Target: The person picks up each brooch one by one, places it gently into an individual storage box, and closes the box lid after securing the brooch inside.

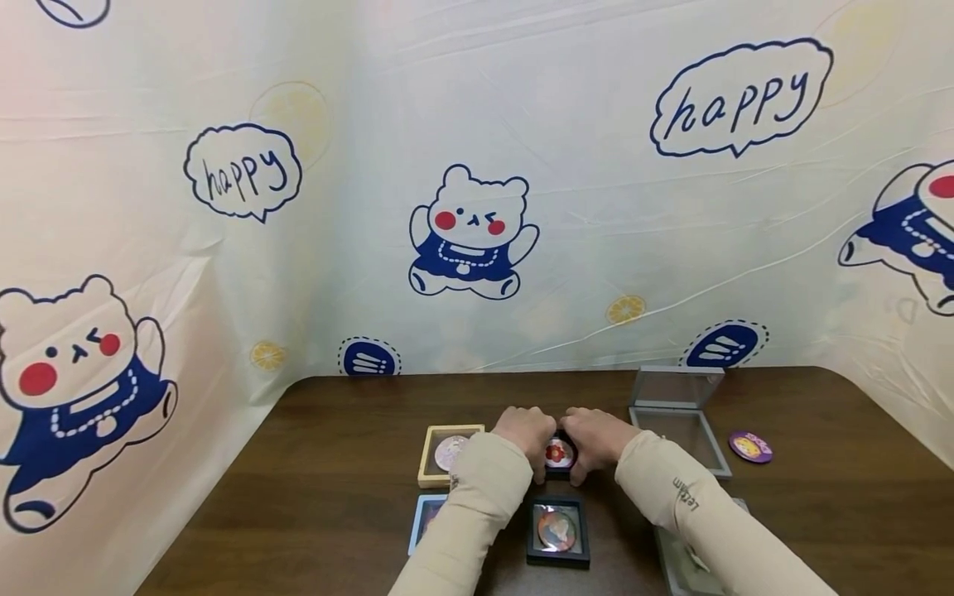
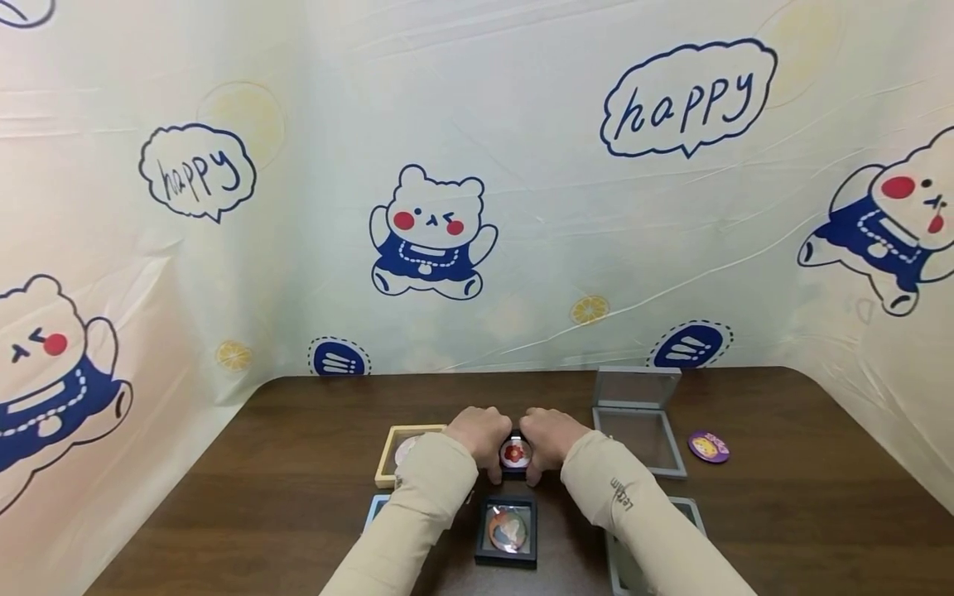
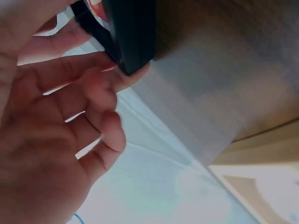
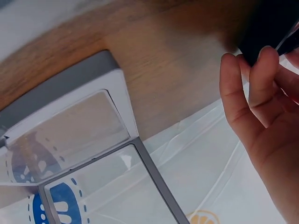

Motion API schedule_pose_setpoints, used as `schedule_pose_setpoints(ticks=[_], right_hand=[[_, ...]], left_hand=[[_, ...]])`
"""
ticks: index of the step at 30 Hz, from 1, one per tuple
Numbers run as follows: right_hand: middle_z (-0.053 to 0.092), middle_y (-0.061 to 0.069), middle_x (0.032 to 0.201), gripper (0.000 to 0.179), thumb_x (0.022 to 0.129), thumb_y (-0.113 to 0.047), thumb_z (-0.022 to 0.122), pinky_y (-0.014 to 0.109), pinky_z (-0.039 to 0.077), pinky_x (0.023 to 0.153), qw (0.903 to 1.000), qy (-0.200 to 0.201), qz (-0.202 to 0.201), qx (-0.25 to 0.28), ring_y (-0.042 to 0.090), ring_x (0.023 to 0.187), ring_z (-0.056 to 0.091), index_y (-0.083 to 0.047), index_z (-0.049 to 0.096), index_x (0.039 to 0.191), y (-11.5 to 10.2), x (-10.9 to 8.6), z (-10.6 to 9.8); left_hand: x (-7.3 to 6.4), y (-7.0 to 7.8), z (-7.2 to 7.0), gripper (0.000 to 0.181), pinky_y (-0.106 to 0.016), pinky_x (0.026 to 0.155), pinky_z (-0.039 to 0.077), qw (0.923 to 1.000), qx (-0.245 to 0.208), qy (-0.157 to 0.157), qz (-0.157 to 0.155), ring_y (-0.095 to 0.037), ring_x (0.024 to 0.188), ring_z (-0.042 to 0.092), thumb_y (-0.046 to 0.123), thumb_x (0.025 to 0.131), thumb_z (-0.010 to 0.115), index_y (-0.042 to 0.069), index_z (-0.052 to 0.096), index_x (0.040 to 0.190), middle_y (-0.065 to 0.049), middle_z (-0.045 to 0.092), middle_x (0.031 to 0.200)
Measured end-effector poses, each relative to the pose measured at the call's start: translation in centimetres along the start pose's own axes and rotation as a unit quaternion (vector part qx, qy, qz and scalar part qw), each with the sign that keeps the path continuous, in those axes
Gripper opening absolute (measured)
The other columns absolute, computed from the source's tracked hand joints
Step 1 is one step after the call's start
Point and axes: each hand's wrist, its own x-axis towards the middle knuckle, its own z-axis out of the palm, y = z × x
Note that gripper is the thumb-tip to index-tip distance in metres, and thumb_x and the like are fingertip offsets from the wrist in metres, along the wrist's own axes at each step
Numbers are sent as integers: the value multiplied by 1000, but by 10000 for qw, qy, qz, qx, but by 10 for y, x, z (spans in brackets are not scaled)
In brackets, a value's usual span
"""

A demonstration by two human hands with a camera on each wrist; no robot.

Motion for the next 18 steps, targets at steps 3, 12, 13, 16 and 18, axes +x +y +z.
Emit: schedule_pose_setpoints(ticks=[3, 12, 13, 16, 18], right_hand=[[55, 6, 92, 49, 65, -13, 95, 44, 53, 82, 10000, -22, 37, 57, 23, 80, 57, 2, 67, 102, -1, 0, 1], [63, 20, 112, 71, 73, -33, 92, 55, 50, 89, 9998, 53, 81, 192, 36, 102, 61, 9, 62, 121, 7, -11, -4], [63, 21, 116, 74, 74, -34, 92, 56, 49, 91, 9998, 87, 65, 191, 38, 107, 60, 10, 61, 125, 10, -12, -6], [64, 21, 121, 75, 75, -37, 90, 56, 49, 93, 9995, 127, 114, 275, 40, 113, 59, 8, 61, 128, 17, -17, -13], [66, 19, 119, 73, 76, -38, 90, 55, 50, 92, 9995, 139, 131, 251, 38, 112, 60, 6, 63, 127, 22, -20, -17]], left_hand=[[-2, 1, 0, 42, -35, 77, 48, 9998, 202, -21, -62, -15, 76, 65, 34, 59, 100, 18, 76, 90, 5, 70, 84], [-7, -6, -4, 60, -39, 86, 47, 10000, -12, -33, -34, -17, 98, 61, 56, 68, 91, 19, 72, 112, 4, 69, 103], [-7, -6, -4, 61, -39, 86, 47, 10000, -20, 17, 8, -17, 100, 62, 56, 71, 89, 19, 71, 116, 3, 70, 106], [-5, -5, -7, 58, -39, 86, 48, 9995, -97, 221, 184, -18, 102, 63, 55, 79, 83, 18, 71, 122, 2, 71, 109], [-3, -4, -9, 51, -39, 86, 48, 9988, -162, 329, 336, -17, 101, 64, 52, 84, 80, 18, 72, 122, 3, 72, 107]])
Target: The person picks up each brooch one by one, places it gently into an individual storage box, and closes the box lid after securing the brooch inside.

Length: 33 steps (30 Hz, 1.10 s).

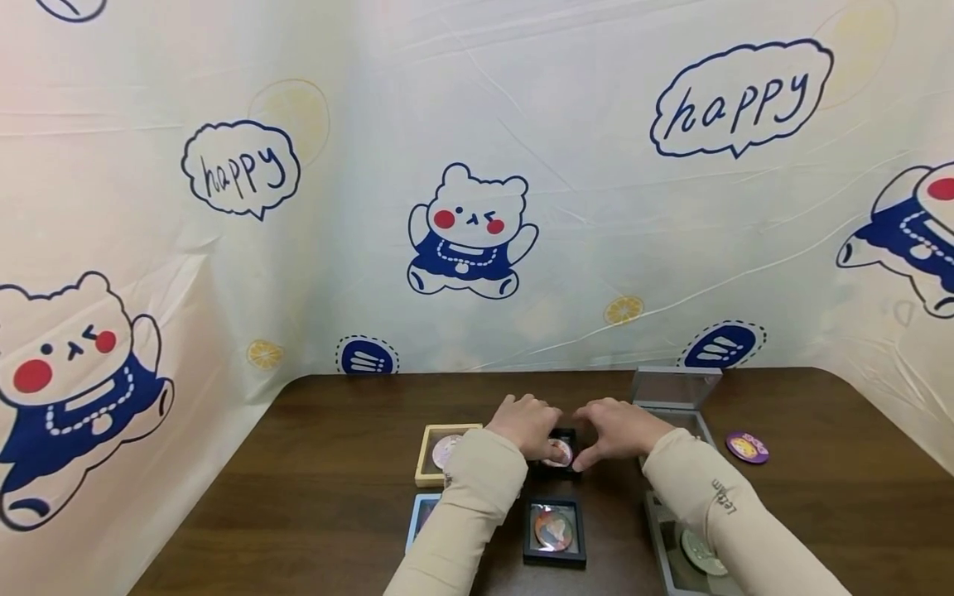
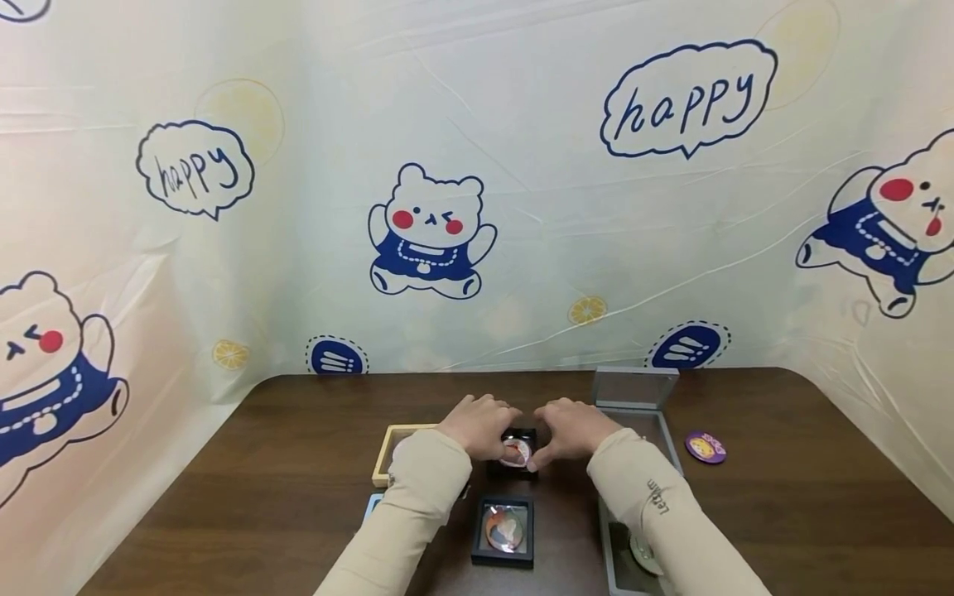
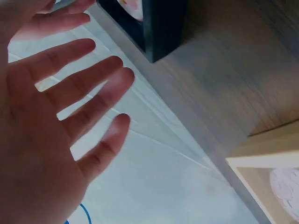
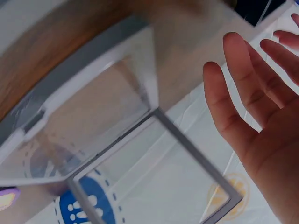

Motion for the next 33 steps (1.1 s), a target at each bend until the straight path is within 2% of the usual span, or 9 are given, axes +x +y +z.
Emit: schedule_pose_setpoints(ticks=[6, 11, 17, 24, 29, 33], right_hand=[[68, 16, 112, 60, 77, -27, 90, 52, 54, 86, 9998, 22, 171, 97, 34, 104, 65, 5, 66, 122, 11, -8, -10], [70, 17, 109, 49, 79, -17, 88, 51, 55, 85, 9997, 49, 85, 219, 34, 101, 67, 6, 68, 119, 22, -16, -18], [71, 15, 103, 43, 80, -13, 85, 48, 56, 81, 9993, 227, -125, 257, 30, 92, 68, 8, 69, 114, 36, -25, -22], [70, 12, 97, 36, 82, -12, 83, 45, 57, 75, 9992, 280, -76, 258, 29, 88, 67, 8, 70, 109, 48, -33, -25], [70, 12, 95, 33, 82, -11, 83, 40, 57, 70, 9989, 327, -109, 308, 25, 84, 66, 8, 71, 108, 51, -39, -25], [71, 11, 94, 31, 83, -9, 81, 41, 57, 71, 9988, 345, -177, 296, 25, 84, 67, 7, 71, 106, 54, -41, -25]], left_hand=[[6, 7, -1, 41, -39, 87, 48, 9991, -156, 137, 373, -16, 99, 64, 46, 91, 74, 18, 73, 122, 6, 73, 102], [10, 13, -1, 37, -38, 86, 48, 9980, -106, 313, 547, -17, 99, 64, 44, 93, 73, 17, 74, 120, 5, 73, 99], [13, 21, 2, 36, -37, 88, 47, 9977, 19, 365, 574, -18, 105, 63, 44, 95, 70, 20, 74, 121, 6, 73, 107], [18, 33, 3, 34, -35, 88, 47, 9970, 189, 406, 638, -16, 105, 64, 43, 97, 68, 21, 74, 123, 8, 73, 111], [22, 43, 1, 33, -32, 89, 47, 9960, 261, 440, 738, -14, 106, 64, 42, 97, 68, 23, 74, 124, 10, 73, 111], [23, 48, 3, 31, -32, 89, 47, 9955, 266, 394, 821, -14, 106, 63, 42, 98, 67, 24, 74, 123, 10, 72, 109]])
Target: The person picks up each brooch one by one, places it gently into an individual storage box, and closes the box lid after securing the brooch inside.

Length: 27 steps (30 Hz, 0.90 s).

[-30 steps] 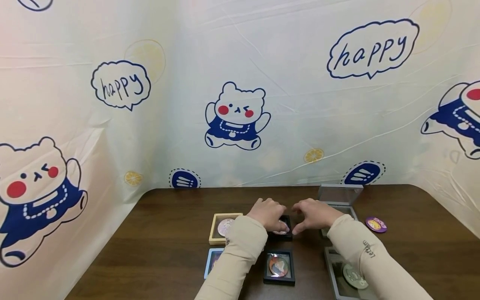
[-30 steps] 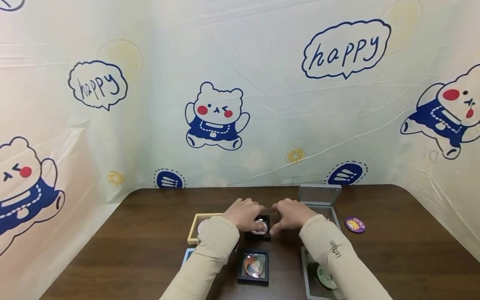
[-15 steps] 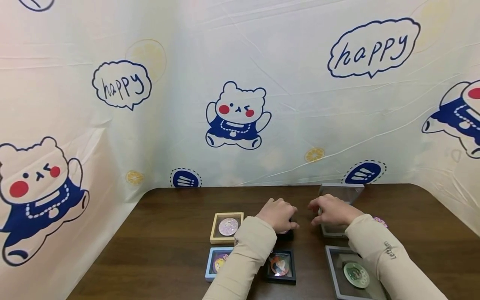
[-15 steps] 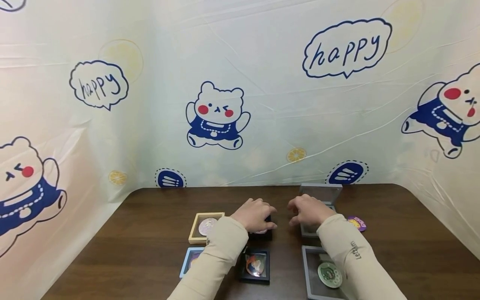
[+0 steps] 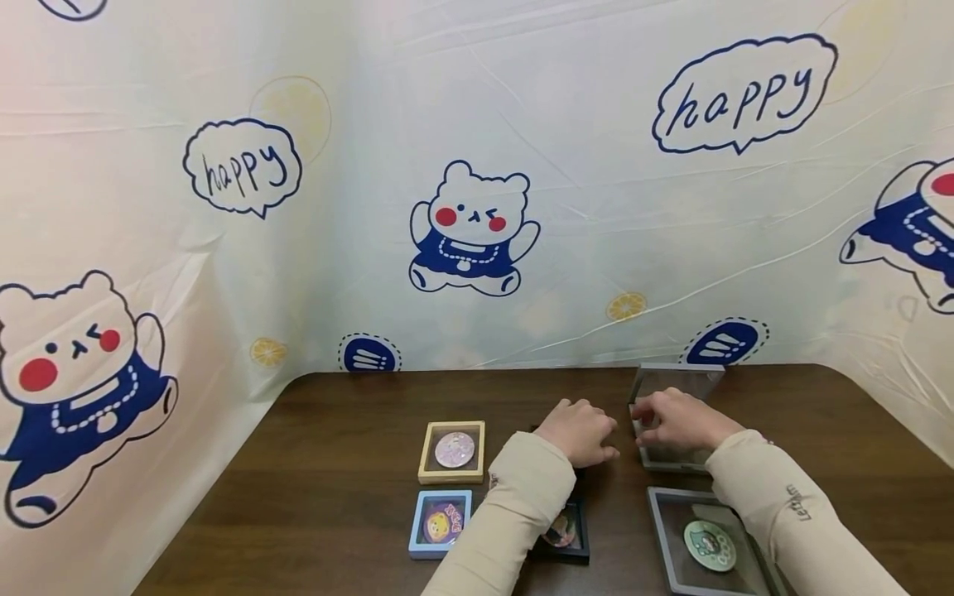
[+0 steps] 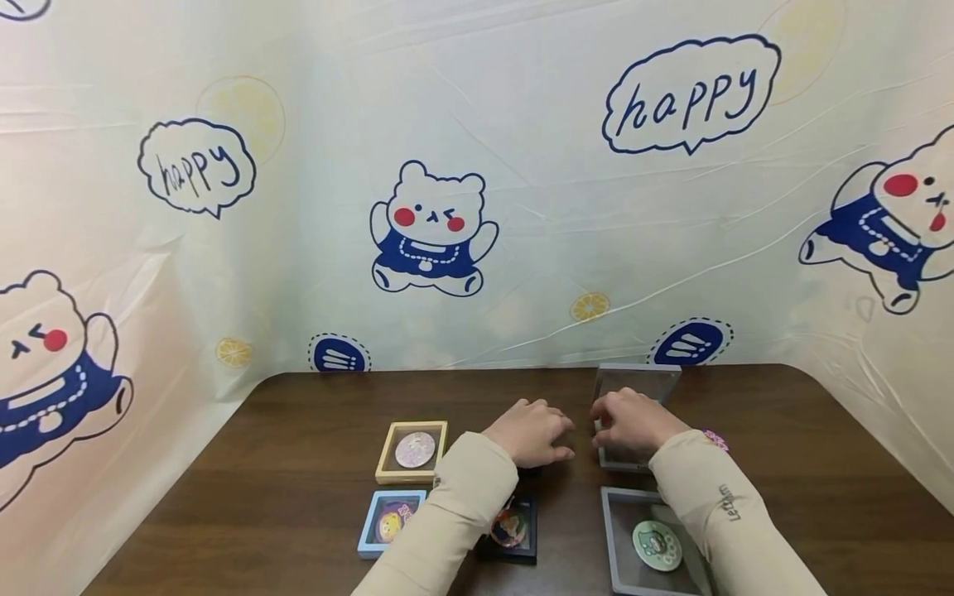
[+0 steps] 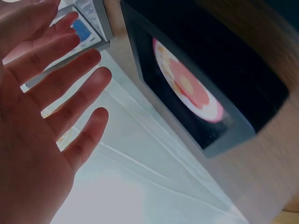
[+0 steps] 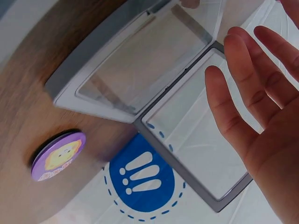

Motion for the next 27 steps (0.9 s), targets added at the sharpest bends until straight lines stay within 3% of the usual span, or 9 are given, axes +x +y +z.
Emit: schedule_pose_setpoints(ticks=[12, 27], right_hand=[[71, 12, 95, 32, 81, -12, 83, 46, 56, 74, 9997, 24, 244, 49, 27, 86, 67, 6, 72, 105, 21, -17, -5], [72, 13, 95, 32, 81, -11, 83, 46, 56, 73, 9993, 192, 304, -98, 25, 83, 67, 7, 72, 105, 40, -32, -11]], left_hand=[[8, 12, 2, 35, -31, 90, 46, 9999, 87, -9, 69, -12, 109, 60, 45, 98, 66, 28, 71, 128, 13, 68, 121], [17, 25, 3, 42, -30, 96, 42, 9991, 282, -304, 132, -11, 121, 54, 47, 99, 63, 32, 64, 138, 17, 58, 140]])
